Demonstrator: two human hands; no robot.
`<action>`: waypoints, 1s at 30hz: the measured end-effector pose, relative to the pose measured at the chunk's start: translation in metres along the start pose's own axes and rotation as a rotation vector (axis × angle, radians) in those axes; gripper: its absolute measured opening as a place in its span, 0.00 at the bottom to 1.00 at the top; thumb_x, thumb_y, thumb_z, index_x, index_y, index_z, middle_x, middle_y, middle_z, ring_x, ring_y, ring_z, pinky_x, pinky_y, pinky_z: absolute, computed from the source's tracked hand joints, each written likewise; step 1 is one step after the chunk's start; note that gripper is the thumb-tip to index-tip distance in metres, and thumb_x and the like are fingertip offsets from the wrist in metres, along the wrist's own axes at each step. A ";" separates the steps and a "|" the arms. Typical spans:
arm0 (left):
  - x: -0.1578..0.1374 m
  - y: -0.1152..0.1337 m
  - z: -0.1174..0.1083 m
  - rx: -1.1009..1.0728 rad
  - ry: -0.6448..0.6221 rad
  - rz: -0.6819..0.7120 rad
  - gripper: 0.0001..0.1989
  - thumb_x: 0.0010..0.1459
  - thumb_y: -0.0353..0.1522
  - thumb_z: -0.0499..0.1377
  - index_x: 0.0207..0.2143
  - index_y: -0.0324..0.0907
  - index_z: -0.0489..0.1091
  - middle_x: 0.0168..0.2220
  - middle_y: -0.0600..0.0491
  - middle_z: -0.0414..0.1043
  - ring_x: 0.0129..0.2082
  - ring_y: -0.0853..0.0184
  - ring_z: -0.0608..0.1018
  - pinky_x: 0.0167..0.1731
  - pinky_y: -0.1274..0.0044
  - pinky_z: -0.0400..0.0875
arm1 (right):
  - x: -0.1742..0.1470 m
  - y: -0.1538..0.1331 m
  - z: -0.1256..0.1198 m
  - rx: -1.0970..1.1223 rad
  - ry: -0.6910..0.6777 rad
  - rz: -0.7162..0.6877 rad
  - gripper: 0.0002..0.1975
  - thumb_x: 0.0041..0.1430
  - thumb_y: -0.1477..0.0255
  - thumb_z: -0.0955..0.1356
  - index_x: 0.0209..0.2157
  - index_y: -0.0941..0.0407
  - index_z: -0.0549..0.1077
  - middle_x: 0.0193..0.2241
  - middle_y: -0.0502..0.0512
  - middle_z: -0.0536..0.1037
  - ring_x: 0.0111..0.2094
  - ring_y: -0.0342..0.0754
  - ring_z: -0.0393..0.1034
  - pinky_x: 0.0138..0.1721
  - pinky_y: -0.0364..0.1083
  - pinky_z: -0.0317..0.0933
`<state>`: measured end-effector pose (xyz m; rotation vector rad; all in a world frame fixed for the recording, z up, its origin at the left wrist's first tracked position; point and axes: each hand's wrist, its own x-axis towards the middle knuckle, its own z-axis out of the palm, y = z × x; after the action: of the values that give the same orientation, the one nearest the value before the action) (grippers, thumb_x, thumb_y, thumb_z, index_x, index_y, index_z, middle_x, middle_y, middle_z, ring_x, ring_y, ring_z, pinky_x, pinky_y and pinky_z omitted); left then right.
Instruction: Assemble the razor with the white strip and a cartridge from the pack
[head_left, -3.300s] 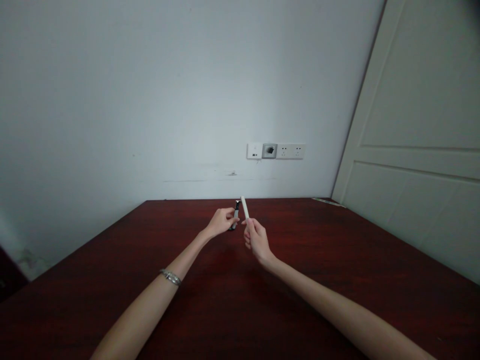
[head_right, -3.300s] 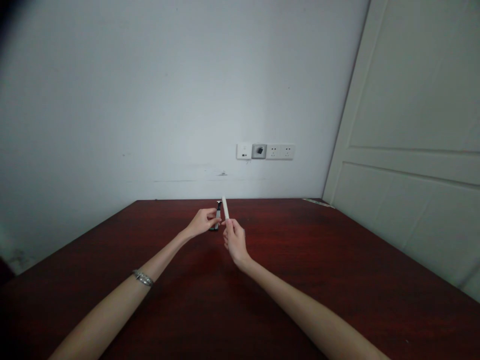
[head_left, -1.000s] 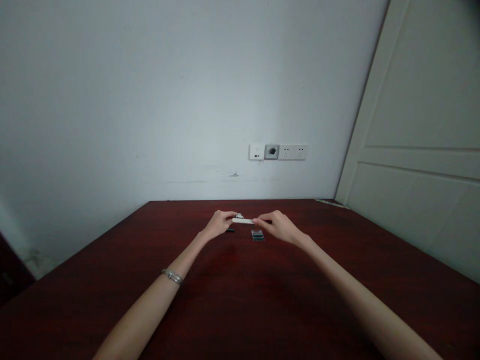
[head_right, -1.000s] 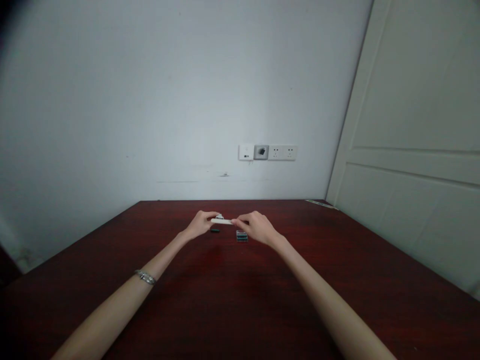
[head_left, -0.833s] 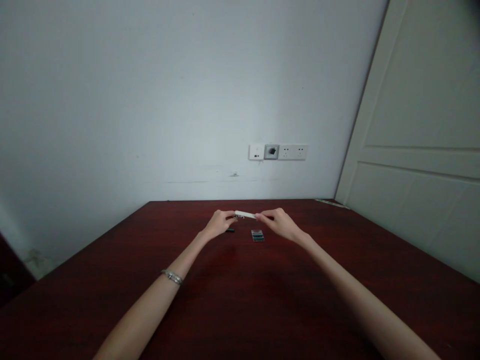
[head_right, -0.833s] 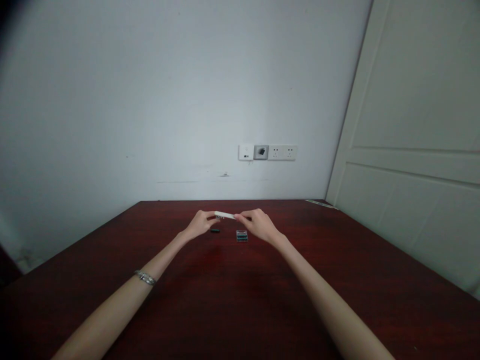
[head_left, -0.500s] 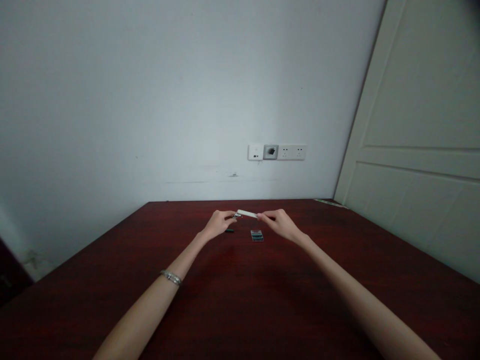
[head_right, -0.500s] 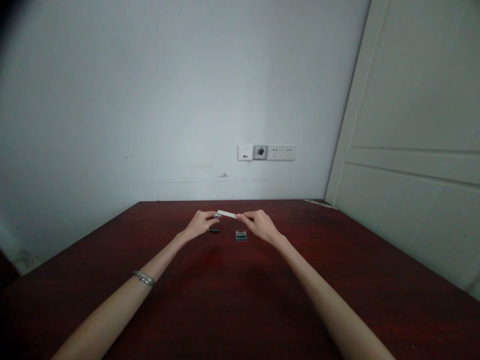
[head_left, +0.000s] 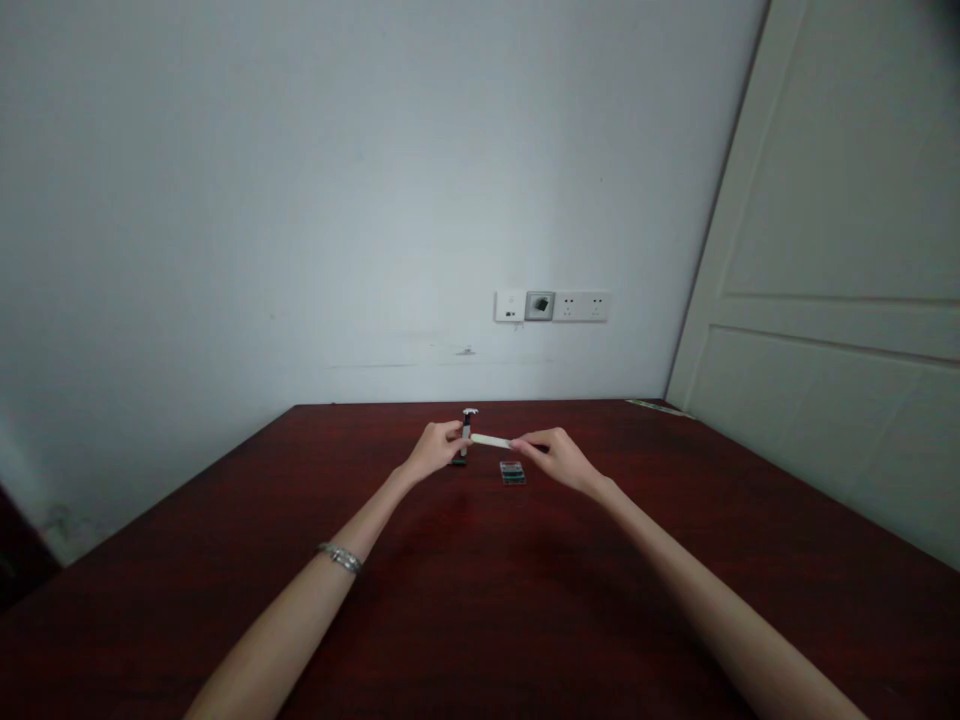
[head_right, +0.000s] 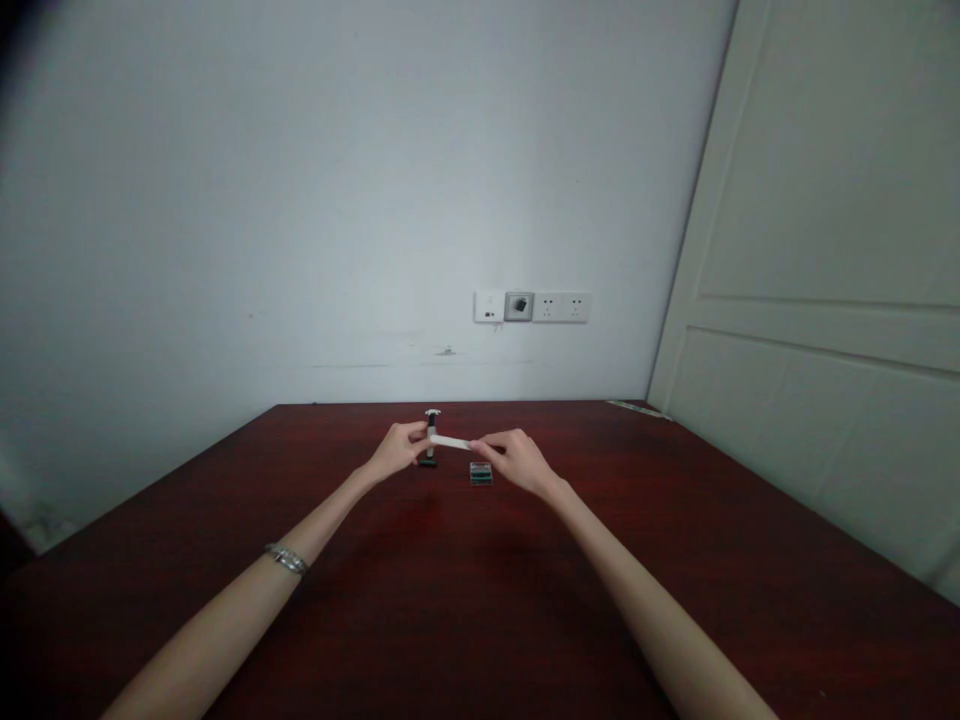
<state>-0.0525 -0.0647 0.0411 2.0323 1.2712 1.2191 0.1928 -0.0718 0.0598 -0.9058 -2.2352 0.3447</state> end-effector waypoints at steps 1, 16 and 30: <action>0.000 0.000 0.001 -0.034 -0.006 -0.031 0.11 0.49 0.33 0.58 0.34 0.36 0.71 0.29 0.51 0.76 0.24 0.68 0.76 0.18 0.82 0.67 | 0.001 0.002 -0.001 -0.007 0.045 0.014 0.22 0.58 0.56 0.59 0.34 0.56 0.78 0.32 0.55 0.79 0.31 0.48 0.70 0.32 0.42 0.59; -0.007 0.030 0.025 -0.593 -0.023 -0.312 0.13 0.44 0.37 0.61 0.27 0.36 0.64 0.16 0.54 0.68 0.15 0.71 0.71 0.18 0.76 0.72 | 0.056 0.010 -0.021 -0.245 0.114 0.122 0.30 0.53 0.48 0.58 0.26 0.58 0.78 0.17 0.51 0.69 0.22 0.42 0.59 0.23 0.40 0.47; -0.005 0.028 0.026 -0.655 0.010 -0.352 0.15 0.41 0.38 0.62 0.25 0.37 0.63 0.15 0.57 0.65 0.15 0.71 0.70 0.19 0.73 0.72 | 0.071 0.012 -0.026 -0.303 0.099 0.141 0.32 0.51 0.45 0.57 0.24 0.56 0.77 0.16 0.51 0.68 0.20 0.42 0.58 0.22 0.41 0.45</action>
<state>-0.0181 -0.0803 0.0463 1.2793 0.9973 1.2571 0.1800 -0.0144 0.1084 -1.2152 -2.1719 0.0214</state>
